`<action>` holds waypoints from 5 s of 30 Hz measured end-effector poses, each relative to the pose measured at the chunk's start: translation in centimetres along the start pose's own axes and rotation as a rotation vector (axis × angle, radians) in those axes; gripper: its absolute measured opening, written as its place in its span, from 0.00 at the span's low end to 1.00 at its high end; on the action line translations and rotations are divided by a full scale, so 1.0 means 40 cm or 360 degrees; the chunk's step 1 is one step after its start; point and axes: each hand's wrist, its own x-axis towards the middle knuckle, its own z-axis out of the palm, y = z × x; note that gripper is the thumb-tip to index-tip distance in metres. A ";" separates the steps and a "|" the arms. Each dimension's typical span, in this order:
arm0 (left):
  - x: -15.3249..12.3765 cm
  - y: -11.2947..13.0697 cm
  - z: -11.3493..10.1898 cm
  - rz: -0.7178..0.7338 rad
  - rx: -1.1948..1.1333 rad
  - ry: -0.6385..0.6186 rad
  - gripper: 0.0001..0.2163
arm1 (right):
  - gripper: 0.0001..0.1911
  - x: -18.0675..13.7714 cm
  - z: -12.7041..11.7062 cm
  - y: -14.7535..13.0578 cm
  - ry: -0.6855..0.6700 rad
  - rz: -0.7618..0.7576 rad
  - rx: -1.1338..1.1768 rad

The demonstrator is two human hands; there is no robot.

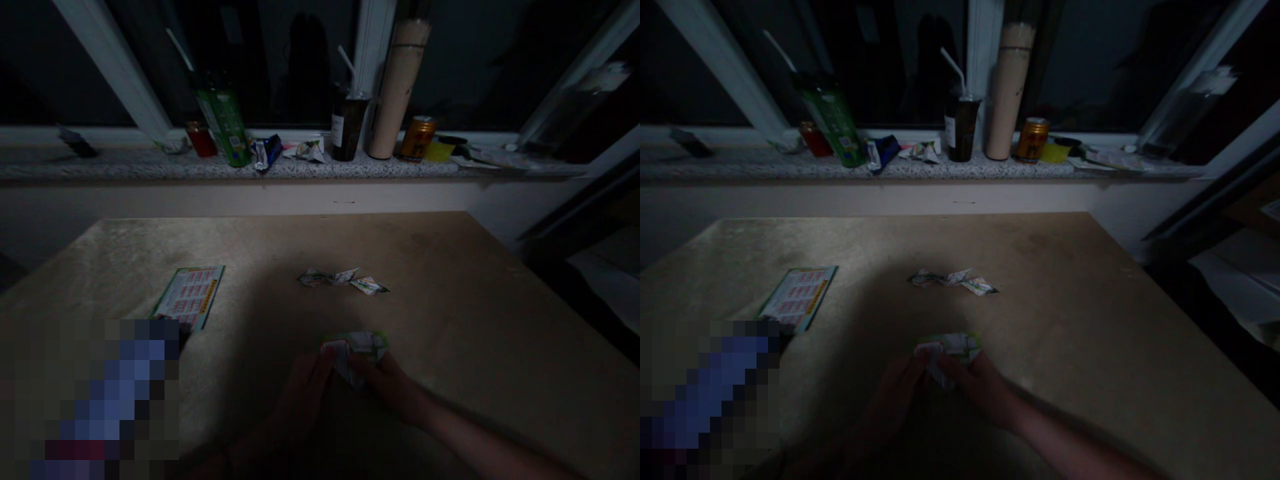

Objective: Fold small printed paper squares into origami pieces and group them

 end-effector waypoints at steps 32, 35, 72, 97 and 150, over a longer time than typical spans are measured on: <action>0.002 -0.041 -0.024 -0.0029 -0.0324 -0.0114 0.18 | 0.18 0.011 -0.016 0.004 0.0017 0.0118 0.0210; -0.002 -0.039 -0.027 0.0037 -0.0309 -0.0107 0.18 | 0.18 0.012 -0.019 0.001 -0.0016 0.0091 0.0158; 0.013 -0.010 -0.015 0.0075 0.0129 -0.0117 0.18 | 0.24 0.004 -0.024 0.004 -0.0165 0.0075 -0.0176; 0.009 -0.003 -0.010 0.0131 0.0205 -0.0226 0.21 | 0.23 0.003 -0.016 0.006 -0.0184 0.0063 -0.0060; 0.012 0.008 -0.012 0.0092 0.0053 0.0009 0.21 | 0.26 0.020 -0.019 -0.006 -0.0033 0.0052 0.0025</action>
